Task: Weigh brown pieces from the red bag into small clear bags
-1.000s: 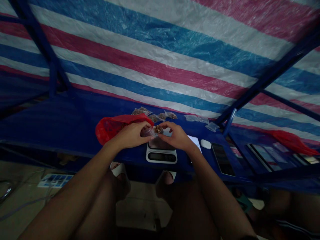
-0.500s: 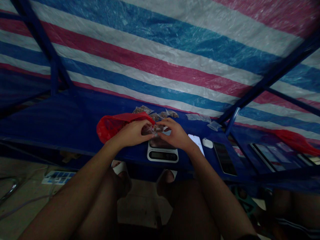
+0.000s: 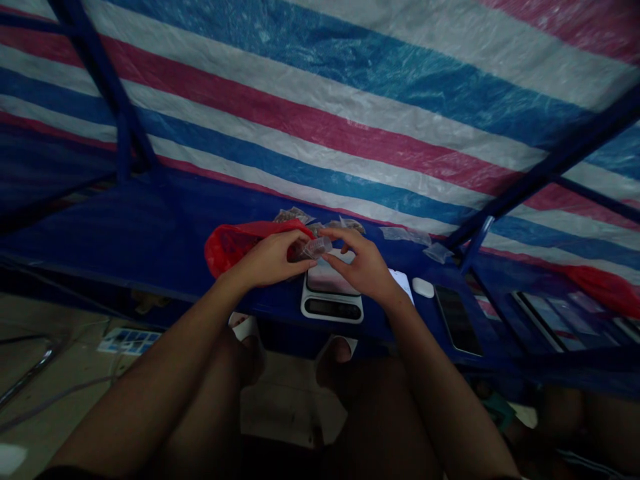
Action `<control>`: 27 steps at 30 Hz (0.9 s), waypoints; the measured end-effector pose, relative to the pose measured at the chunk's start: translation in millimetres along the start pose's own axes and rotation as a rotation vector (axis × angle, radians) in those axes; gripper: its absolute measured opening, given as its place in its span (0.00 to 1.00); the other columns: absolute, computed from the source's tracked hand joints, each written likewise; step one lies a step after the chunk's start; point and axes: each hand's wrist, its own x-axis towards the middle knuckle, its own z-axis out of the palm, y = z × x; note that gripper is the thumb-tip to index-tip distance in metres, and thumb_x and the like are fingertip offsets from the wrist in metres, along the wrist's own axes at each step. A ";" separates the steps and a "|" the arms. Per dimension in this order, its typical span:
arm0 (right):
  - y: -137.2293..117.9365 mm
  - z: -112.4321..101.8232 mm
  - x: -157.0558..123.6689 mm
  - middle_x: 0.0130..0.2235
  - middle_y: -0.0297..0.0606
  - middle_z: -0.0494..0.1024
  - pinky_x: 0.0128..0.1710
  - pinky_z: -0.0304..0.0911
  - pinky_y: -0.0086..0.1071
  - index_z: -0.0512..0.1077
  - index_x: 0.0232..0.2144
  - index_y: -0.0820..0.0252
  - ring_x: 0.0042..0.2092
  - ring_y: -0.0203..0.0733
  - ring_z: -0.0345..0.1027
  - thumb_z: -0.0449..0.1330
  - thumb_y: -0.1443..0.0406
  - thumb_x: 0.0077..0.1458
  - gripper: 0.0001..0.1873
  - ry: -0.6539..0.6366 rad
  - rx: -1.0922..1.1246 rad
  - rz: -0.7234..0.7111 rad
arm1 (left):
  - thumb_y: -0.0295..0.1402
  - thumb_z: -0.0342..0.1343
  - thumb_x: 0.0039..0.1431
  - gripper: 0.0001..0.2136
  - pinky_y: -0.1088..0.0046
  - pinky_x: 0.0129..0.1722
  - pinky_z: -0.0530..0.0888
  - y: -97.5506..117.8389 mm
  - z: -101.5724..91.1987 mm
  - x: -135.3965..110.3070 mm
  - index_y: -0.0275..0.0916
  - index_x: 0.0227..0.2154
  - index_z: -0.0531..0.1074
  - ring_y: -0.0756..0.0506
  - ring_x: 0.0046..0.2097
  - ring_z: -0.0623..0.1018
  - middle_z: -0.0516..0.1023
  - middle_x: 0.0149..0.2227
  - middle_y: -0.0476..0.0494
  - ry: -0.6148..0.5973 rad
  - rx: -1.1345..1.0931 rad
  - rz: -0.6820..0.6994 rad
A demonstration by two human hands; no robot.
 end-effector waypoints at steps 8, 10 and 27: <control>-6.4 -8.6 0.5 0.57 0.38 0.81 0.45 0.73 0.42 0.76 0.58 0.46 0.56 0.51 0.74 0.65 0.66 0.62 0.22 0.013 -0.015 0.023 | 0.45 0.64 0.60 0.21 0.63 0.47 0.77 4.8 -0.6 0.4 0.39 0.51 0.75 0.40 0.45 0.81 0.82 0.47 0.41 0.053 -0.033 0.010; -4.5 -10.3 -0.3 0.57 0.39 0.81 0.46 0.73 0.43 0.76 0.57 0.46 0.54 0.50 0.75 0.65 0.66 0.62 0.22 0.028 -0.006 0.022 | 0.45 0.64 0.60 0.20 0.63 0.49 0.77 4.8 -0.6 0.3 0.39 0.51 0.75 0.41 0.46 0.81 0.82 0.48 0.42 0.062 -0.036 0.012; 28.9 -16.3 -14.3 0.52 0.43 0.78 0.48 0.71 0.42 0.72 0.53 0.55 0.52 0.49 0.73 0.64 0.66 0.56 0.21 -0.041 -0.025 0.144 | 0.44 0.64 0.60 0.18 0.59 0.51 0.77 2.8 2.4 2.4 0.40 0.48 0.73 0.39 0.49 0.82 0.82 0.48 0.40 0.123 -0.257 -0.051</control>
